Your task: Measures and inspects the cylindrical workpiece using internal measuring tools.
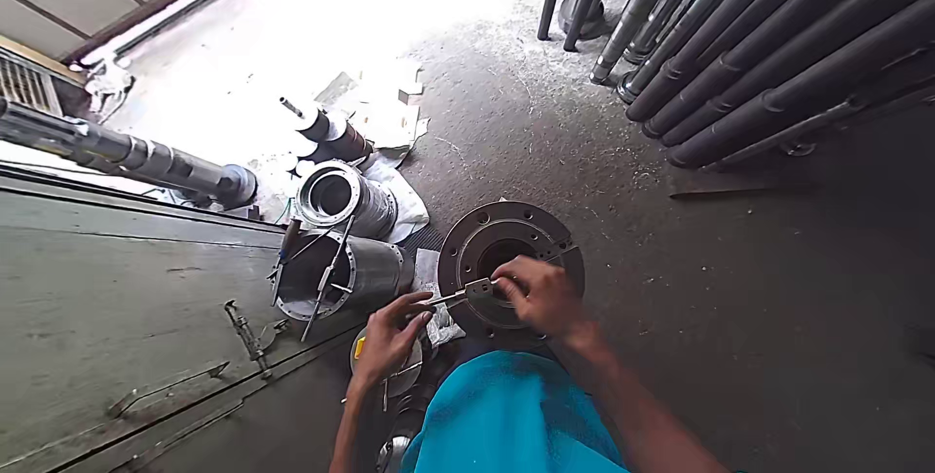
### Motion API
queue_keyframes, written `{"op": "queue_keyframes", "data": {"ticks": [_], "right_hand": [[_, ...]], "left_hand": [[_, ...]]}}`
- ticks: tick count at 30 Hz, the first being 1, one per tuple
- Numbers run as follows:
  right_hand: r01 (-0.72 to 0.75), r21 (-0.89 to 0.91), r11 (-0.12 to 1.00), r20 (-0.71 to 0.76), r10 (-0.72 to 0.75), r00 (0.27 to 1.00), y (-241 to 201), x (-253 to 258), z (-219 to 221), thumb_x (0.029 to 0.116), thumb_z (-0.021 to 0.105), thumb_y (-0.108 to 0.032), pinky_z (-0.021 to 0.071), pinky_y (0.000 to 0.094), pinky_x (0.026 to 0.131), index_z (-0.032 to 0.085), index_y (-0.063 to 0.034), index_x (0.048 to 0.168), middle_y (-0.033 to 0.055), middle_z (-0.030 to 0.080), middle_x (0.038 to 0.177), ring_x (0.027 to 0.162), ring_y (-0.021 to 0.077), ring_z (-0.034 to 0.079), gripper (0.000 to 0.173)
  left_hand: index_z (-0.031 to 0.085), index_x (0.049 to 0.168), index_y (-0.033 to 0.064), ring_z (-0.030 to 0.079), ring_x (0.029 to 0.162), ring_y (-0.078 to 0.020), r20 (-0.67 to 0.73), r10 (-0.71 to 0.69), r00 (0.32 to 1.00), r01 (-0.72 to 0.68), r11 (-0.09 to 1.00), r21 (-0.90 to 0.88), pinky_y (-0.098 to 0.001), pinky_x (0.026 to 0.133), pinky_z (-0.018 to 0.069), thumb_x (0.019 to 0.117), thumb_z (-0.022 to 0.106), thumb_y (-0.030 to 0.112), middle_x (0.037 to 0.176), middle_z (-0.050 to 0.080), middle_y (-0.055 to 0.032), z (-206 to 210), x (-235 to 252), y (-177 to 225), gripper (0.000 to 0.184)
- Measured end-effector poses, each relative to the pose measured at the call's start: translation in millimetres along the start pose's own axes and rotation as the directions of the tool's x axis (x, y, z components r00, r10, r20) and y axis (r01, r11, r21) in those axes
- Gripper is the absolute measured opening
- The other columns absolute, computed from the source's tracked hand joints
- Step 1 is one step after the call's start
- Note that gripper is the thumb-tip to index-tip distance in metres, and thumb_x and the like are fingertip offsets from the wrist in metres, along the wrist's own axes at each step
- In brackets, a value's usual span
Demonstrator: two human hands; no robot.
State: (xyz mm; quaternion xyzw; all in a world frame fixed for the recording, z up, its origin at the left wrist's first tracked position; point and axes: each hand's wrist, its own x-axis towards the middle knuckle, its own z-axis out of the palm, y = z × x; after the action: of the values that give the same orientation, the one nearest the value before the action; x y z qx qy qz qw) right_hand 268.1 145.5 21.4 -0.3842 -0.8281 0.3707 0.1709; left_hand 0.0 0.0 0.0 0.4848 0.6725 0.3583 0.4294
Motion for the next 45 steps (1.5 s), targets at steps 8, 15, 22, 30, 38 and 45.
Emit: {"op": "queue_keyframes", "data": {"ticks": [8, 15, 22, 30, 38, 45], "right_hand": [[-0.307, -0.109, 0.945, 0.520, 0.318, 0.793, 29.9, -7.4, -36.0, 0.1075, 0.044, -0.033, 0.0532, 0.0529, 0.078, 0.074, -0.0098, 0.102, 0.0075, 0.071, 0.080, 0.077, 0.0244, 0.069, 0.039], [-0.551, 0.355, 0.755, 0.635, 0.238, 0.735, -48.0, -23.3, 80.8, 0.1092, 0.046, -0.026, 0.0582, 0.0376, 0.071, 0.070, 0.0000, 0.103, 0.0062, 0.072, 0.080, 0.068, 0.0146, 0.067, 0.037], [-0.368, 0.370, 0.853, 0.521, 0.137, 0.842, -38.8, -8.2, 64.4, 0.1063, 0.049, -0.023, 0.0577, 0.0385, 0.078, 0.072, -0.0037, 0.115, 0.0068, 0.073, 0.089, 0.077, 0.0146, 0.069, 0.031], [0.026, -0.225, 0.974, 0.049, -0.016, 0.999, 28.6, 40.3, -16.0, 0.0995, 0.063, -0.032, 0.0564, 0.0517, 0.072, 0.077, -0.0117, 0.092, 0.0071, 0.071, 0.092, 0.086, 0.0275, 0.069, 0.026], [-0.278, 0.055, 0.959, 0.386, 0.236, 0.892, 8.8, -34.7, 5.0, 0.1052, 0.048, -0.035, 0.0565, 0.0523, 0.071, 0.075, -0.0039, 0.090, 0.0099, 0.071, 0.074, 0.070, 0.0251, 0.070, 0.044], [-0.499, 0.210, 0.841, 0.439, 0.375, 0.817, -83.0, -3.8, 87.3, 0.1009, 0.057, -0.015, 0.0516, 0.0461, 0.093, 0.069, 0.0061, 0.107, 0.0180, 0.071, 0.099, 0.096, 0.0267, 0.068, 0.025]], "left_hand": [[0.068, 0.113, -0.0078, 0.067, 0.057, -0.0135, -0.356, -0.252, 0.900, 0.006, 0.824, -0.567, -0.0269, 0.048, 0.0569, 0.1025, 0.056, 0.003, 0.100, 0.077, -0.0144, 55.1, 23.3, 7.0, 0.020], [0.076, 0.116, 0.0168, 0.072, 0.086, -0.0168, 0.294, 0.129, 0.947, -0.204, 0.948, 0.243, -0.0485, 0.081, 0.0584, 0.1002, 0.060, 0.011, 0.098, 0.078, -0.0002, 70.0, 127.3, 75.1, 0.023], [0.053, 0.148, 0.0235, 0.075, 0.092, -0.0186, 0.184, 0.112, 0.977, -0.167, 0.933, 0.318, -0.0491, 0.079, 0.0603, 0.1015, 0.060, 0.030, 0.117, 0.076, 0.0006, 34.5, 66.1, 61.3, 0.048], [0.069, 0.121, -0.0058, 0.072, 0.071, -0.0094, -0.247, -0.144, 0.958, 0.019, 0.894, -0.447, -0.0227, 0.057, 0.0572, 0.0992, 0.060, 0.002, 0.099, 0.078, -0.0095, 60.0, -38.8, -2.9, 0.025], [0.068, 0.129, 0.0055, 0.054, 0.050, -0.0047, -0.217, -0.198, 0.956, 0.094, 0.906, -0.412, -0.0225, 0.045, 0.0447, 0.1065, 0.054, 0.017, 0.100, 0.077, -0.0052, 43.3, 64.6, 15.3, 0.029], [0.076, 0.103, 0.0139, 0.069, 0.082, -0.0377, 0.497, 0.050, 0.867, -0.325, 0.812, 0.485, -0.0603, 0.067, 0.0530, 0.0906, 0.073, 0.014, 0.085, 0.071, -0.0142, 91.0, 124.6, 101.8, 0.013]]}}
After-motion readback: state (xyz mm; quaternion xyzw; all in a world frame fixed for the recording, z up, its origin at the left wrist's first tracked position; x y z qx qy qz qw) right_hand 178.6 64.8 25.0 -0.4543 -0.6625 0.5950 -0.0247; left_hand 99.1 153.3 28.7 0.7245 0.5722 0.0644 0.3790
